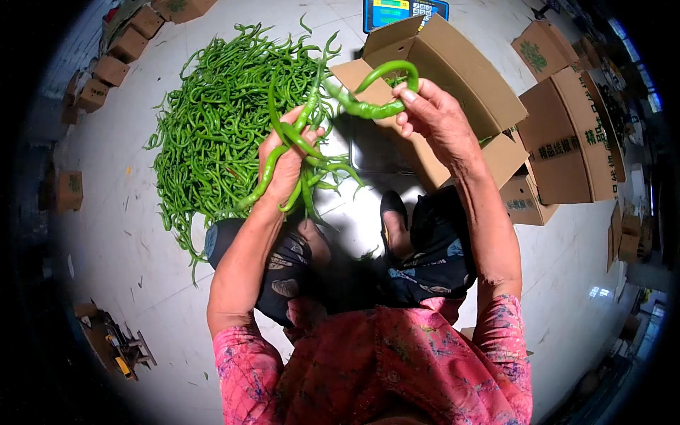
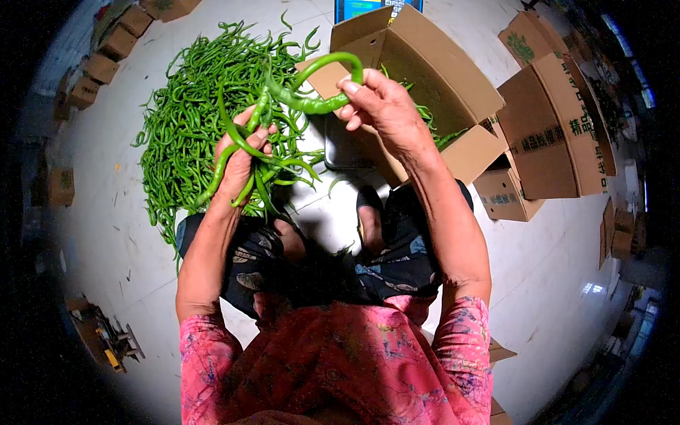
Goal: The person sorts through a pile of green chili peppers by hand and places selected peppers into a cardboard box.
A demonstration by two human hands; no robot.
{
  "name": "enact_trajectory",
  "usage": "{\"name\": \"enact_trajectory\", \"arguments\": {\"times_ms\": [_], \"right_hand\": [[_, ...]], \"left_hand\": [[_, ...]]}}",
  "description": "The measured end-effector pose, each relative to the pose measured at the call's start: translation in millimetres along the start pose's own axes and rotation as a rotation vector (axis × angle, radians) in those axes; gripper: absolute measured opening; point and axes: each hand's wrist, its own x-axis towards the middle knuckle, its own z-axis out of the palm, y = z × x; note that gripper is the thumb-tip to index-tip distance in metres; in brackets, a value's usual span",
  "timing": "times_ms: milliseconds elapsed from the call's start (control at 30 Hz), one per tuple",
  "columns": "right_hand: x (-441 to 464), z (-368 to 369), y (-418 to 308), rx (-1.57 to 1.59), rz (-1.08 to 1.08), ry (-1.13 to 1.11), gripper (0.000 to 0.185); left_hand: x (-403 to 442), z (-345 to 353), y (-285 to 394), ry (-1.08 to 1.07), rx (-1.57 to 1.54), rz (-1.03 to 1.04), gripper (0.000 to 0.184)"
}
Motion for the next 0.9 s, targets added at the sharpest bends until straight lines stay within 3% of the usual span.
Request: {"name": "enact_trajectory", "arguments": {"times_ms": [200,333,367,467,533,733,833,900], "right_hand": [[3.0,-15.0,-1.5,0.053,-0.035,0.043,0.024],[16.2,-36.7,-9.1,0.138,-0.057,0.333,0.033],[21.1,-45.7,-8.2,0.089,0.016,0.331,0.049],[27.3,-59.9,3.8,-0.076,0.134,0.309,0.057],[19.0,-44.9,4.7,-0.256,0.097,0.301,0.056],[-3.6,13.0,5.3,-0.497,0.127,-0.252,0.045],[-6.0,31.8,23.4,-0.346,0.217,-0.536,0.042],[-10.5,41.8,27.9,-0.356,0.162,-0.646,0.049]], "left_hand": [[0.1,-5.5,1.4,-0.015,-0.13,-0.017,0.05],[-0.8,-7.2,3.3,0.003,-0.109,-0.044,0.052],[-1.4,-7.3,4.7,0.006,-0.126,-0.055,0.053],[-0.5,-8.2,7.4,-0.013,-0.255,-0.115,0.052],[1.9,-11.2,7.9,-0.082,-0.354,-0.139,0.051],[3.5,-14.4,6.9,-0.224,-0.63,-0.181,0.047],[5.3,-13.6,4.4,-0.245,-0.707,-0.188,0.042],[4.8,-10.4,7.3,-0.212,-0.69,-0.177,0.041]]}}
